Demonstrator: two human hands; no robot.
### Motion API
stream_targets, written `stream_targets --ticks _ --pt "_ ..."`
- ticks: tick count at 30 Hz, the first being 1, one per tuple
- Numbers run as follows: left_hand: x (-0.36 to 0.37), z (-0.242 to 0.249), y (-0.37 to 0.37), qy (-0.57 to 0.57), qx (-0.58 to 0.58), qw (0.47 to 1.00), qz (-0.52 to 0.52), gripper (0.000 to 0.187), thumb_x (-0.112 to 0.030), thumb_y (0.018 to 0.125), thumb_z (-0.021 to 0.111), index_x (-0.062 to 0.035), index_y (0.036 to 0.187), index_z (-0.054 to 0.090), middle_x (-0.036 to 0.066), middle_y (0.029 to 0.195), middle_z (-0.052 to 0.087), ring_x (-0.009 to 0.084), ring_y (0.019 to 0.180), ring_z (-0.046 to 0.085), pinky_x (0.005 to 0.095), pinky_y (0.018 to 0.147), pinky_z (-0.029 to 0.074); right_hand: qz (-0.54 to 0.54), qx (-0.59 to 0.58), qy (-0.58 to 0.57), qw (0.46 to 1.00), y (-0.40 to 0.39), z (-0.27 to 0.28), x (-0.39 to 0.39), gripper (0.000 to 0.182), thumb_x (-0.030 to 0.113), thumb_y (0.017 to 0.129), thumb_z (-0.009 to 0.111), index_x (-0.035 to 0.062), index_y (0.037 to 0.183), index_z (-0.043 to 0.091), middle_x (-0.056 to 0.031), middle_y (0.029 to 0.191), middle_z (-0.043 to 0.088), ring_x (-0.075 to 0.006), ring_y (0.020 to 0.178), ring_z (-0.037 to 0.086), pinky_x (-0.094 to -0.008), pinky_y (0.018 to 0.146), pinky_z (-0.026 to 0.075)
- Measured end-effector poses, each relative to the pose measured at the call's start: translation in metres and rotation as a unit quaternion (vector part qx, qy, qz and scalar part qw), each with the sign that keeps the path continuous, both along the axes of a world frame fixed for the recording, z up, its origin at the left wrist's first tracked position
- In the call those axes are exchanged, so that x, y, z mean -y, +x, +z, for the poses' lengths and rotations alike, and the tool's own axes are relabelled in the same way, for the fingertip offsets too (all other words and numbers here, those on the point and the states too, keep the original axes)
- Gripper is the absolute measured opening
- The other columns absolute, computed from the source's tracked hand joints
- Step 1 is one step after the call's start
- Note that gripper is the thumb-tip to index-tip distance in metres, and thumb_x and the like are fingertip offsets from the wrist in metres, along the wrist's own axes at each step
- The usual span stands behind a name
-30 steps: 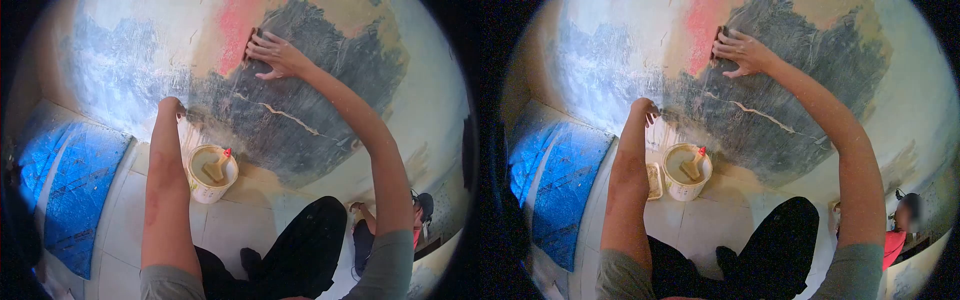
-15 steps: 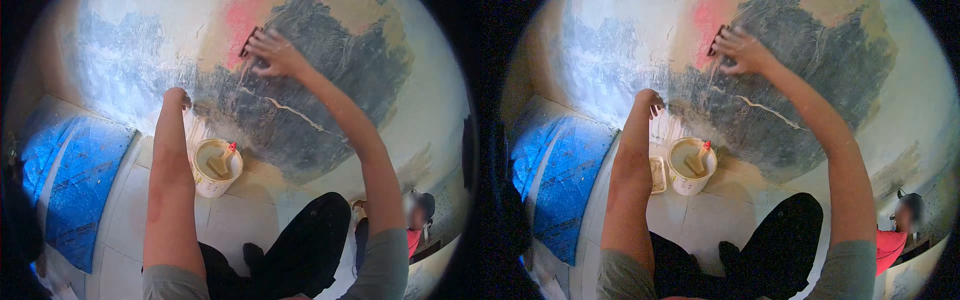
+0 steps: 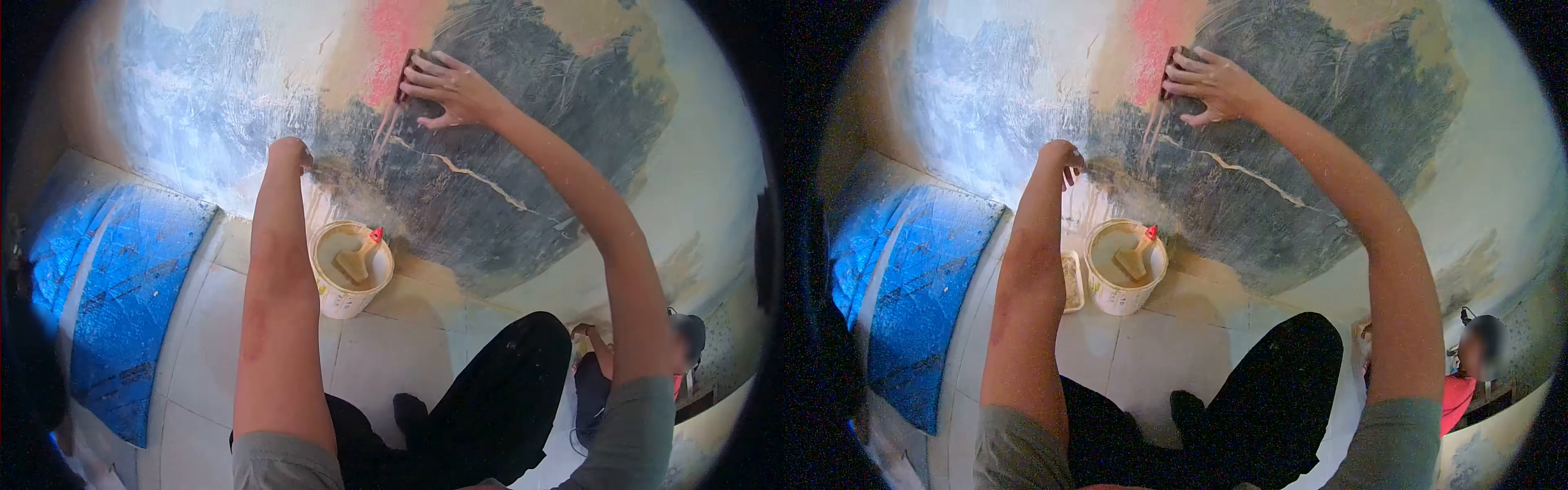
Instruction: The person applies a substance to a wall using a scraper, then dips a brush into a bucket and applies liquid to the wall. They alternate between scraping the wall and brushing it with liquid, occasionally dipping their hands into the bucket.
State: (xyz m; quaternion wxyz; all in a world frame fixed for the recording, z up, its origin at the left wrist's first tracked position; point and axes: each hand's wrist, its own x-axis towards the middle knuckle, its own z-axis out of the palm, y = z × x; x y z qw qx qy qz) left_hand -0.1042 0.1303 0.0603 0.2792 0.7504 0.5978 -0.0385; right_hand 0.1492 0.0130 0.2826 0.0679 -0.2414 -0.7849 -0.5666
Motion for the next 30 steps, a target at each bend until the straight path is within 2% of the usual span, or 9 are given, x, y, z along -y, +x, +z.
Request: stream_targets --ticks 5,7,11,15,18,21,25,28,30 --pt "-0.006 -0.002 0.003 0.028 0.005 1.0 0.004 0.021 -0.033 0.074 0.067 -0.0168 0.086 0.073 0.003 0.089 0.071 0.0208 0.087 0.067 0.035 0.077 0.052 0.035 -0.058 0.131 0.989 -0.009 0.005 0.002 0.039 0.038 0.077 0.065 0.0193 0.111 0.058 0.0013 0.121 0.055 -0.0197 0.117 0.049 -0.0409 0.093 0.037" --pt "-0.003 0.008 0.002 0.016 0.035 0.999 0.011 0.022 -0.034 0.074 0.067 -0.017 0.087 0.073 0.003 0.088 0.071 0.0214 0.089 0.067 0.0351 0.078 0.052 0.001 0.082 -0.113 0.99 -0.015 -0.031 0.006 0.039 0.037 0.078 0.064 0.0205 0.113 0.057 0.0019 0.12 0.055 -0.0188 0.117 0.049 -0.0416 0.092 0.038" --pt "-0.004 0.003 -0.002 0.01 -0.006 1.0 0.027 0.02 -0.034 0.072 0.07 -0.0162 0.081 0.073 0.002 0.084 0.071 0.02 0.083 0.067 0.0343 0.076 0.052 0.013 -0.01 -0.068 0.998 -0.008 -0.001 -0.009 0.04 0.036 0.078 0.063 0.0216 0.115 0.057 0.0024 0.119 0.055 -0.0188 0.116 0.05 -0.0417 0.091 0.038" --pt "-0.01 -0.001 -0.007 -0.096 0.028 0.995 -0.015 0.047 -0.035 0.089 0.053 -0.0038 0.125 0.049 0.018 0.11 0.064 0.0313 0.083 0.068 0.0476 0.076 0.053 0.033 -0.022 0.028 0.999 -0.004 -0.008 -0.009 0.039 0.037 0.081 0.06 0.0217 0.117 0.056 0.0022 0.121 0.054 -0.0191 0.114 0.051 -0.0405 0.09 0.036" --pt "-0.015 -0.008 -0.007 -0.043 -0.03 0.998 0.023 0.028 -0.041 0.074 0.071 -0.0176 0.09 0.072 0.002 0.1 0.069 0.0193 0.093 0.064 0.0353 0.084 0.048 0.021 0.008 0.04 0.999 0.004 0.018 -0.011 0.041 0.042 0.083 0.057 0.0226 0.119 0.056 0.0012 0.124 0.053 -0.019 0.117 0.049 -0.0403 0.095 0.034" --pt "-0.022 -0.014 -0.007 -0.073 -0.008 0.997 0.018 0.03 -0.042 0.076 0.069 -0.018 0.093 0.071 0.0 0.101 0.069 0.0183 0.096 0.063 0.0344 0.086 0.046 -0.046 -0.107 0.158 0.981 0.004 0.007 -0.001 0.045 0.047 0.086 0.053 0.0238 0.124 0.054 0.0008 0.129 0.051 -0.0181 0.123 0.046 -0.0415 0.102 0.032" --pt "-0.018 -0.018 -0.006 -0.066 -0.016 0.998 0.018 0.03 -0.042 0.077 0.067 -0.0168 0.093 0.071 0.0 0.102 0.069 0.0182 0.097 0.063 0.0355 0.087 0.046 0.058 0.12 -0.046 0.99 0.008 0.014 -0.004 0.038 0.042 0.089 0.05 0.0231 0.121 0.054 0.0002 0.122 0.054 -0.0215 0.117 0.049 -0.043 0.095 0.033" --pt "-0.014 -0.014 -0.001 -0.043 -0.009 0.999 0.024 0.029 -0.041 0.078 0.066 -0.017 0.094 0.071 -0.001 0.102 0.068 0.0181 0.096 0.063 0.0358 0.087 0.046 -0.074 -0.147 0.132 0.977 -0.002 0.016 0.01 0.038 0.04 0.087 0.052 0.0222 0.121 0.054 -0.0027 0.129 0.051 -0.0193 0.126 0.043 -0.0428 0.104 0.029" --pt "-0.011 -0.011 -0.005 -0.056 0.002 0.998 0.024 0.029 -0.04 0.077 0.066 -0.017 0.094 0.071 -0.001 0.103 0.068 0.0183 0.095 0.063 0.0358 0.087 0.046 -0.053 -0.011 0.038 0.998 0.002 -0.012 0.011 0.037 0.038 0.087 0.053 0.0217 0.12 0.055 -0.0017 0.127 0.051 -0.0191 0.124 0.044 -0.0428 0.102 0.031"
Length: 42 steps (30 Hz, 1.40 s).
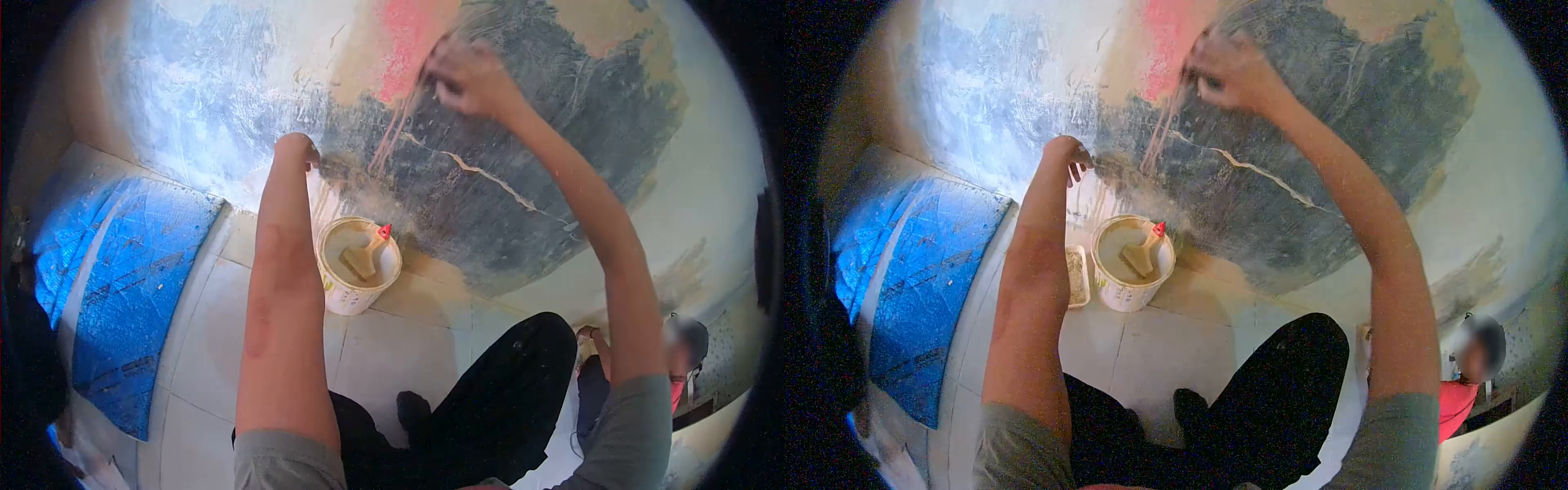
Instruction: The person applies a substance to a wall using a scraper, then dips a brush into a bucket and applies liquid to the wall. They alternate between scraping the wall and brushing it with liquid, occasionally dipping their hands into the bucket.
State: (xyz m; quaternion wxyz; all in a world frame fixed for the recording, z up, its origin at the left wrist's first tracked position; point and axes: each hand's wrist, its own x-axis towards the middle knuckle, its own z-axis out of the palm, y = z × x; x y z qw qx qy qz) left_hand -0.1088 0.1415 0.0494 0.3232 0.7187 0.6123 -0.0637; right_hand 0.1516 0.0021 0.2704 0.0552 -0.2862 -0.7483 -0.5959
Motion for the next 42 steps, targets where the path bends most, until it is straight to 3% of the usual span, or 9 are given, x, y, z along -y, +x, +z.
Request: stream_targets --ticks 3,5,19,21,27,29,33,36,42 --pt "-0.005 0.001 -0.003 -0.049 0.02 0.998 -0.021 0.041 -0.036 0.086 0.058 -0.0078 0.116 0.055 0.011 0.109 0.065 0.027 0.088 0.066 0.0434 0.078 0.051 0.004 0.114 -0.1 0.988 0.003 0.004 0.002 0.037 0.035 0.084 0.056 0.0211 0.118 0.056 -0.0005 0.126 0.052 -0.0203 0.125 0.044 -0.0419 0.1 0.032" --pt "-0.006 0.0 -0.003 -0.073 0.024 0.997 -0.032 0.048 -0.034 0.09 0.054 -0.0033 0.126 0.047 0.017 0.111 0.063 0.0316 0.085 0.068 0.0471 0.074 0.054 -0.047 -0.144 0.024 0.988 0.001 0.025 0.003 0.038 0.036 0.082 0.058 0.0219 0.118 0.056 -0.0012 0.13 0.051 -0.0209 0.13 0.039 -0.0419 0.102 0.03" --pt "-0.009 -0.013 -0.001 0.025 -0.005 1.0 -0.006 0.027 -0.037 0.075 0.067 -0.0183 0.094 0.073 0.001 0.102 0.07 0.0213 0.091 0.066 0.0357 0.082 0.049 0.039 0.117 -0.137 0.983 0.007 0.026 -0.017 0.046 0.044 0.084 0.056 0.0252 0.126 0.052 0.002 0.134 0.049 -0.0156 0.127 0.041 -0.0407 0.102 0.03" --pt "-0.012 -0.012 0.0 0.024 -0.011 1.0 0.009 0.026 -0.037 0.075 0.068 -0.0185 0.093 0.073 0.001 0.101 0.07 0.0218 0.09 0.066 0.0361 0.082 0.049 0.028 -0.064 0.123 0.99 -0.001 0.035 -0.016 0.046 0.044 0.084 0.056 0.0244 0.125 0.053 0.0014 0.133 0.049 -0.0164 0.126 0.043 -0.0423 0.106 0.031" --pt "-0.004 -0.003 -0.003 -0.066 0.023 0.997 -0.037 0.047 -0.033 0.09 0.053 -0.0028 0.125 0.048 0.017 0.107 0.065 0.0321 0.086 0.067 0.046 0.075 0.053 0.059 0.115 -0.121 0.984 0.005 0.028 -0.009 0.042 0.042 0.084 0.058 0.0236 0.122 0.055 0.0001 0.129 0.053 -0.0175 0.119 0.049 -0.0425 0.1 0.031" --pt "-0.004 -0.007 -0.005 -0.066 0.03 0.997 -0.034 0.048 -0.034 0.09 0.052 -0.0028 0.126 0.047 0.017 0.108 0.064 0.0322 0.086 0.067 0.0457 0.075 0.053 0.004 -0.1 0.145 0.984 0.004 0.036 -0.007 0.04 0.041 0.085 0.057 0.0231 0.12 0.057 -0.0001 0.127 0.055 -0.0183 0.12 0.049 -0.0429 0.101 0.032" --pt "-0.004 -0.007 -0.002 0.015 -0.001 0.999 -0.033 0.031 -0.039 0.082 0.058 -0.0153 0.102 0.066 0.003 0.1 0.069 0.0226 0.089 0.066 0.0378 0.082 0.05 0.104 0.211 -0.141 0.962 0.001 0.016 -0.011 0.039 0.042 0.082 0.058 0.0232 0.116 0.061 0.0018 0.121 0.058 -0.0217 0.113 0.052 -0.0456 0.094 0.038" --pt "-0.002 -0.005 0.002 0.012 -0.021 1.0 -0.006 0.026 -0.038 0.08 0.059 -0.0195 0.091 0.073 -0.001 0.097 0.07 0.0194 0.091 0.065 0.0354 0.083 0.049 -0.029 -0.136 -0.102 0.985 -0.004 0.05 -0.003 0.037 0.042 0.084 0.056 0.0214 0.114 0.061 0.0028 0.118 0.058 -0.0184 0.122 0.045 -0.0422 0.103 0.031" --pt "-0.001 0.002 0.004 0.005 0.006 0.999 -0.041 0.031 -0.033 0.082 0.056 -0.0107 0.103 0.063 0.009 0.097 0.069 0.0265 0.084 0.068 0.0421 0.078 0.052 0.015 -0.047 -0.105 0.993 -0.012 0.043 -0.008 0.033 0.041 0.086 0.054 0.018 0.108 0.064 0.0 0.109 0.063 -0.0216 0.11 0.054 -0.0453 0.098 0.036"
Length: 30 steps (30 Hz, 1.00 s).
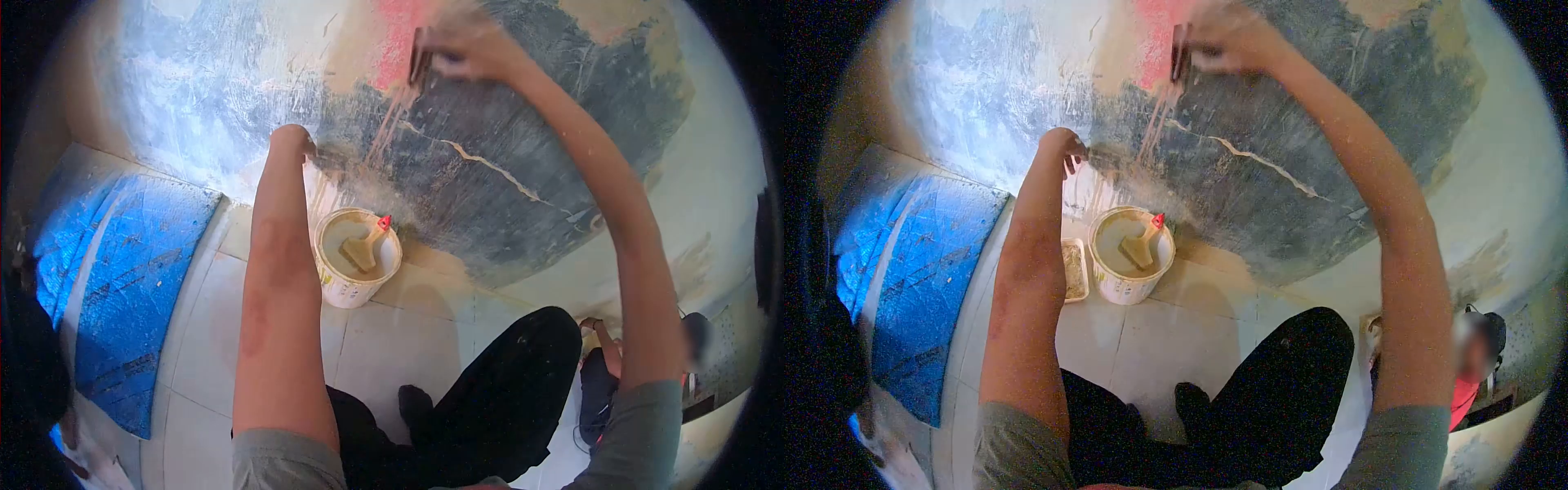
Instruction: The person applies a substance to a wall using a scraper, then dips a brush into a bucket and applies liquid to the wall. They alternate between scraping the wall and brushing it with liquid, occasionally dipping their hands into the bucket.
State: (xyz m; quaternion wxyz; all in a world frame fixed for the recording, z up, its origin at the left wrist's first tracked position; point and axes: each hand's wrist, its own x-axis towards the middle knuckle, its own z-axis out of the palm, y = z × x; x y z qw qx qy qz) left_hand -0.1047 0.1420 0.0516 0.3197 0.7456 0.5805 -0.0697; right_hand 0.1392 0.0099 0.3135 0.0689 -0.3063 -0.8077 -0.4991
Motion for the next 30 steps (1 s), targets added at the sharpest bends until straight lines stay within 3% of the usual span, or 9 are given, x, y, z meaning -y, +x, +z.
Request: stream_targets --ticks 6,8,9,11,18,22,24,28,30 --pt "-0.004 -0.003 -0.005 -0.046 0.08 0.996 -0.001 0.045 -0.034 0.085 0.055 -0.0037 0.119 0.053 0.017 0.101 0.067 0.0328 0.085 0.068 0.0485 0.073 0.054 -0.032 0.059 0.045 0.997 0.004 -0.034 0.007 0.034 0.039 0.086 0.056 0.0188 0.113 0.062 -0.0032 0.115 0.06 -0.0219 0.11 0.054 -0.0431 0.098 0.037" --pt "-0.003 -0.001 -0.003 0.003 0.085 0.996 0.03 0.036 -0.045 0.08 0.062 -0.0113 0.088 0.071 0.009 0.087 0.071 0.0213 0.076 0.069 0.0362 0.068 0.054 0.034 0.083 0.125 0.988 0.005 -0.063 0.003 0.04 0.037 0.086 0.056 0.0209 0.122 0.057 -0.0041 0.124 0.056 -0.0216 0.119 0.049 -0.0437 0.101 0.035" --pt "-0.002 0.003 -0.003 0.002 0.082 0.996 0.035 0.036 -0.045 0.08 0.062 -0.0113 0.088 0.071 0.009 0.087 0.071 0.0213 0.076 0.069 0.0362 0.068 0.054 0.039 0.08 0.124 0.988 0.004 -0.072 0.005 0.04 0.037 0.086 0.056 0.0209 0.122 0.057 -0.0041 0.124 0.056 -0.0216 0.119 0.049 -0.0437 0.101 0.035" --pt "0.007 0.012 0.007 -0.077 0.209 0.974 0.048 0.048 -0.047 0.089 0.054 -0.0063 0.112 0.057 0.016 0.098 0.067 0.0288 0.085 0.067 0.0415 0.072 0.057 -0.045 -0.029 0.156 0.986 0.005 -0.093 0.009 0.048 0.037 0.086 0.056 0.0223 0.132 0.049 -0.0047 0.135 0.047 -0.0235 0.128 0.041 -0.0466 0.104 0.032" --pt "0.0 0.019 0.043 -0.253 0.332 0.909 0.01 0.048 -0.051 0.09 0.051 -0.0084 0.112 0.06 0.013 0.103 0.067 0.0262 0.084 0.067 0.0394 0.072 0.058 -0.096 -0.022 0.025 0.995 0.012 -0.18 0.026 0.06 0.031 0.085 0.054 0.0188 0.142 0.037 -0.0048 0.146 0.035 -0.0269 0.137 0.028 -0.0547 0.109 0.021" --pt "0.003 0.02 0.04 -0.175 0.273 0.945 -0.037 0.047 -0.05 0.091 0.049 -0.0092 0.11 0.062 0.01 0.105 0.066 0.0243 0.084 0.067 0.0385 0.073 0.058 -0.117 0.033 -0.03 0.992 0.015 -0.248 0.043 0.059 0.029 0.08 0.06 0.0127 0.135 0.044 -0.0083 0.139 0.042 -0.026 0.133 0.035 -0.0525 0.106 0.027" --pt "0.0 0.01 0.031 -0.129 0.228 0.963 -0.063 0.044 -0.047 0.091 0.051 -0.0094 0.109 0.065 0.006 0.106 0.067 0.0208 0.086 0.067 0.0404 0.071 0.058 -0.106 0.117 -0.248 0.956 0.023 -0.274 0.054 0.043 0.023 0.08 0.061 0.0099 0.121 0.053 -0.0083 0.122 0.054 -0.0239 0.121 0.047 -0.0455 0.102 0.035" --pt "0.016 -0.003 0.016 0.046 -0.012 0.994 -0.098 0.042 -0.042 0.088 0.056 -0.0089 0.114 0.063 0.011 0.115 0.064 0.0249 0.091 0.067 0.0469 0.075 0.054 0.013 0.004 -0.29 0.957 0.032 -0.315 0.055 0.019 0.02 0.081 0.058 0.0074 0.095 0.055 -0.0074 0.097 0.055 -0.0238 0.098 0.06 -0.0413 0.08 0.047" --pt "0.014 -0.018 0.018 0.005 -0.146 0.986 -0.074 0.043 -0.038 0.088 0.057 -0.0083 0.12 0.059 0.014 0.119 0.061 0.0289 0.093 0.067 0.0485 0.078 0.053 -0.077 -0.031 -0.323 0.943 0.019 -0.325 0.056 0.025 0.019 0.08 0.06 0.0058 0.1 0.056 -0.0103 0.102 0.059 -0.0257 0.094 0.063 -0.0421 0.075 0.049"
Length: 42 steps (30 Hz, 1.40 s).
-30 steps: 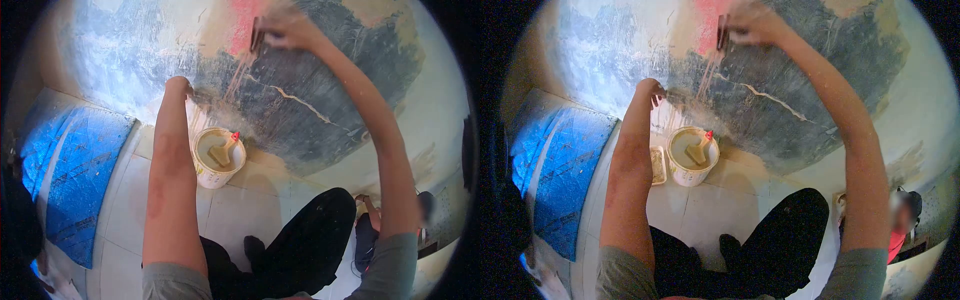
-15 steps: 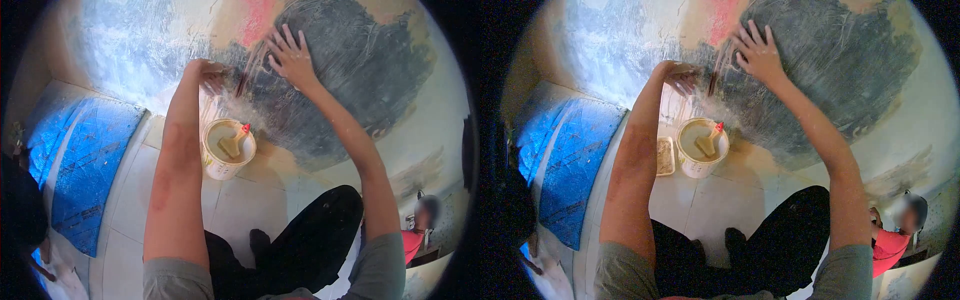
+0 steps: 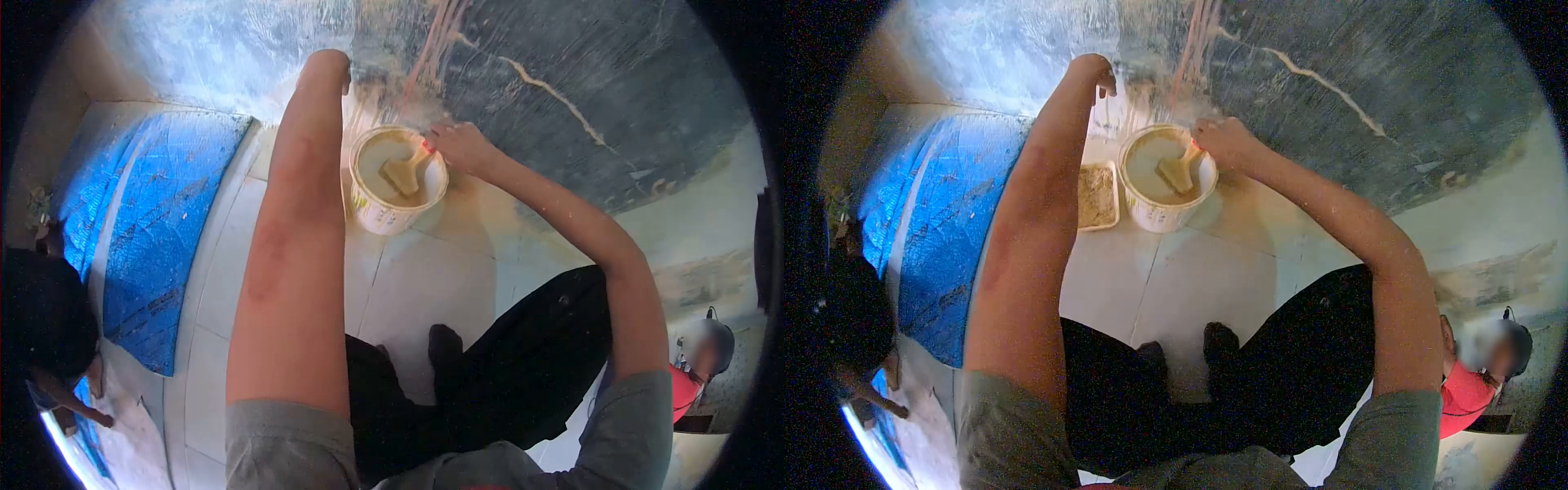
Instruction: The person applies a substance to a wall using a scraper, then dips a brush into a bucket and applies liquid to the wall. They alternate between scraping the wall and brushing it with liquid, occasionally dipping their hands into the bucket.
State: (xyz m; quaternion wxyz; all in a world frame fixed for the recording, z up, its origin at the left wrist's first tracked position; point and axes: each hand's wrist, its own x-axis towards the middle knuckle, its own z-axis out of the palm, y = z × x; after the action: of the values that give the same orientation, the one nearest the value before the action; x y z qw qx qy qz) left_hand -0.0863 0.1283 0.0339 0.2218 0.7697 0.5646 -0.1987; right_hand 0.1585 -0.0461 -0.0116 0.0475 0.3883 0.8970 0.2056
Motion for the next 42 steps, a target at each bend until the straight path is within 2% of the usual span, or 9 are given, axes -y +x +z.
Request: stream_targets --ticks 8,13,15,17,23,28,36,40,42 --pt "0.023 -0.054 0.023 -0.134 0.057 0.989 -0.012 0.047 -0.044 0.083 0.063 -0.0216 0.124 0.058 0.006 0.126 0.058 0.0258 0.095 0.065 0.0441 0.084 0.053 -0.289 -0.053 -0.199 0.935 -0.001 -0.031 -0.012 0.033 0.025 0.077 0.064 0.007 0.104 0.057 -0.017 0.079 0.066 -0.0297 0.071 0.066 -0.0362 0.054 0.051" --pt "0.01 -0.125 0.015 -0.354 0.274 0.894 -0.022 0.034 -0.026 0.088 0.059 -0.0122 0.12 0.059 0.012 0.12 0.06 0.0269 0.095 0.065 0.0419 0.081 0.056 -0.287 -0.396 -0.489 0.723 0.037 -0.05 0.005 0.042 0.011 0.066 0.061 0.0031 0.107 0.06 -0.0086 0.078 0.065 -0.0171 0.06 0.064 -0.0319 0.047 0.05" --pt "0.011 -0.142 0.008 -0.418 0.318 0.851 -0.012 0.035 -0.022 0.088 0.06 -0.0073 0.12 0.058 0.015 0.116 0.062 0.027 0.094 0.066 0.0423 0.079 0.056 -0.328 -0.36 -0.473 0.734 0.057 -0.06 0.009 0.043 0.01 0.065 0.062 0.0028 0.107 0.059 -0.0082 0.078 0.065 -0.0162 0.059 0.063 -0.031 0.048 0.05" --pt "0.008 -0.156 0.008 -0.299 0.155 0.942 -0.007 0.034 -0.022 0.087 0.059 -0.0074 0.117 0.059 0.014 0.116 0.061 0.0269 0.085 0.067 0.0411 0.077 0.057 -0.37 -0.322 -0.45 0.746 0.066 -0.062 0.011 0.043 0.009 0.064 0.062 0.0026 0.106 0.059 -0.0077 0.078 0.064 -0.0153 0.059 0.062 -0.0301 0.049 0.05" --pt "0.025 -0.187 0.048 -0.152 0.192 0.969 -0.017 0.038 -0.019 0.081 0.064 -0.0063 0.116 0.06 0.018 0.106 0.065 0.0299 0.084 0.067 0.044 0.069 0.056 -0.357 -0.233 -0.537 0.728 0.081 -0.023 0.019 0.043 0.007 0.062 0.064 0.0027 0.105 0.058 -0.0065 0.078 0.062 -0.0156 0.064 0.062 -0.0309 0.051 0.052" --pt "0.059 -0.267 0.096 0.268 0.238 0.918 -0.166 0.023 -0.019 0.076 0.067 -0.0089 0.097 0.066 0.017 0.091 0.068 0.0293 0.08 0.068 0.0405 0.071 0.054 -0.417 -0.153 -0.567 0.694 0.088 -0.019 0.026 0.056 0.007 0.063 0.068 0.0042 0.116 0.052 -0.0074 0.087 0.063 -0.0166 0.07 0.062 -0.0308 0.058 0.056" --pt "0.076 -0.253 0.106 0.302 0.211 0.894 -0.255 0.007 -0.015 0.075 0.063 -0.0091 0.072 0.066 0.015 0.075 0.064 0.0323 0.073 0.066 0.0438 0.065 0.053 -0.458 -0.143 -0.591 0.649 0.097 0.008 0.035 0.07 0.006 0.068 0.065 0.0126 0.134 0.04 -0.0114 0.099 0.064 -0.0204 0.081 0.064 -0.0362 0.065 0.057" --pt "0.025 -0.247 0.094 0.149 0.394 0.821 -0.385 0.017 -0.02 0.066 0.071 -0.0063 0.076 0.069 0.011 0.074 0.066 0.0245 0.065 0.065 0.0371 0.056 0.053 -0.437 -0.118 -0.581 0.677 0.121 0.006 0.016 0.062 0.009 0.071 0.062 0.0119 0.13 0.043 -0.0107 0.1 0.065 -0.021 0.082 0.064 -0.0368 0.066 0.057" --pt "0.035 -0.204 0.094 -0.081 0.39 0.885 -0.24 0.025 -0.019 0.064 0.072 -0.0043 0.084 0.072 0.01 0.073 0.067 0.0162 0.049 0.059 0.0316 0.044 0.048 -0.439 -0.118 -0.547 0.703 0.112 0.017 0.012 0.055 0.01 0.071 0.063 0.0096 0.124 0.048 -0.0106 0.096 0.066 -0.0213 0.082 0.064 -0.0374 0.067 0.057"
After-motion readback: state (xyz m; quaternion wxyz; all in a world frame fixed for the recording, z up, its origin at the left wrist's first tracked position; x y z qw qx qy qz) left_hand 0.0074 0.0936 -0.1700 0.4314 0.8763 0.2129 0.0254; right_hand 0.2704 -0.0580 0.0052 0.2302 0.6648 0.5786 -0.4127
